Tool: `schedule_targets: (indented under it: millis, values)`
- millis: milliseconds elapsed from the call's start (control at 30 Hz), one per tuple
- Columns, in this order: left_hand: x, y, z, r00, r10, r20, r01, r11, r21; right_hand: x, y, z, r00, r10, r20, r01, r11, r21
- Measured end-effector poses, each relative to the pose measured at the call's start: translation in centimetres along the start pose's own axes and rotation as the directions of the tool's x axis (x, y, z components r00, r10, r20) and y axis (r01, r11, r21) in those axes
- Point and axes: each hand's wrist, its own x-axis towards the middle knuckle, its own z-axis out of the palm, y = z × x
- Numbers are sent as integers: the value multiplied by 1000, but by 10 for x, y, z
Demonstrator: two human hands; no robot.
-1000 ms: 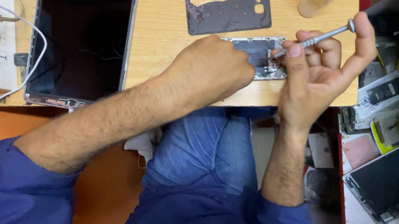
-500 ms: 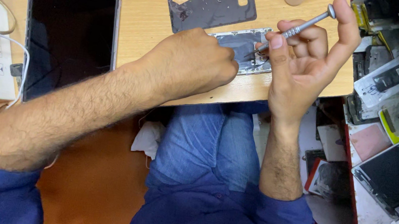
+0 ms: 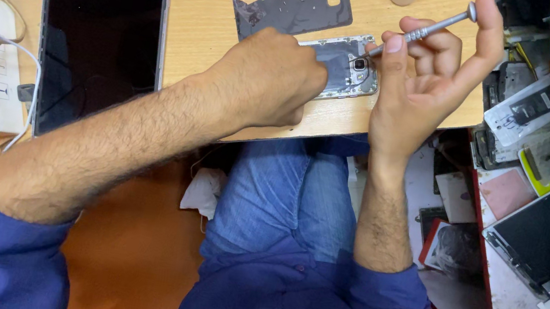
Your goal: The person uses a precision screwdriver to remove screws from a disassembled smartphone back housing. They then apply a liquid from a small bottle to the interior of the housing and continue to scrape and clean the surface with the screwdriver.
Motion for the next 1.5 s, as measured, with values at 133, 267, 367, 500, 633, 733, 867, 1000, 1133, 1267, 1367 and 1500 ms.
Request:
schedule_targets:
  millis: [133,267,367,500,633,733,867,1000,1133,1267,1367,1500]
  values:
    - [-1,-4,1,997,-49,66,55,995,-82,0,0,5,996,-80,48,84,992,-93]
    - [-5,-14,3,998,-57,-33,54,995,-88,-2,2,9,994,-89,67,98,986,-135]
    - [-9,-36,2,970,-47,-238,22,994,-105,-4,2,9,994,-91,67,101,981,-163]
    - [-8,-68,1,922,-114,-369,72,990,-124,-2,1,12,991,-115,74,125,978,-165]
    - [-8,-82,3,925,-210,-315,161,971,-175,-1,0,11,980,-158,120,180,964,-198]
    - [-9,-84,4,926,-225,-302,160,961,-227,-2,-3,10,975,-133,179,172,959,-227]
    - [-9,-82,3,922,-175,-345,112,975,-193,3,-10,11,906,-244,346,358,878,-319]
    - [-3,-72,3,934,-142,-329,84,979,-186,25,-16,4,873,-175,456,398,795,-458]
    - [7,-52,4,942,-79,-326,5,975,-222,40,-18,-11,771,-174,613,403,878,-259]
    - [25,-36,7,948,-47,-316,-43,961,-273,32,-7,-20,840,-229,492,393,881,-262]
    - [37,-31,7,971,-44,-236,-25,959,-283,28,0,-29,939,-212,272,270,943,-195]
    - [50,-29,4,993,-52,-103,26,970,-241,30,3,-38,993,-84,85,91,992,-87]
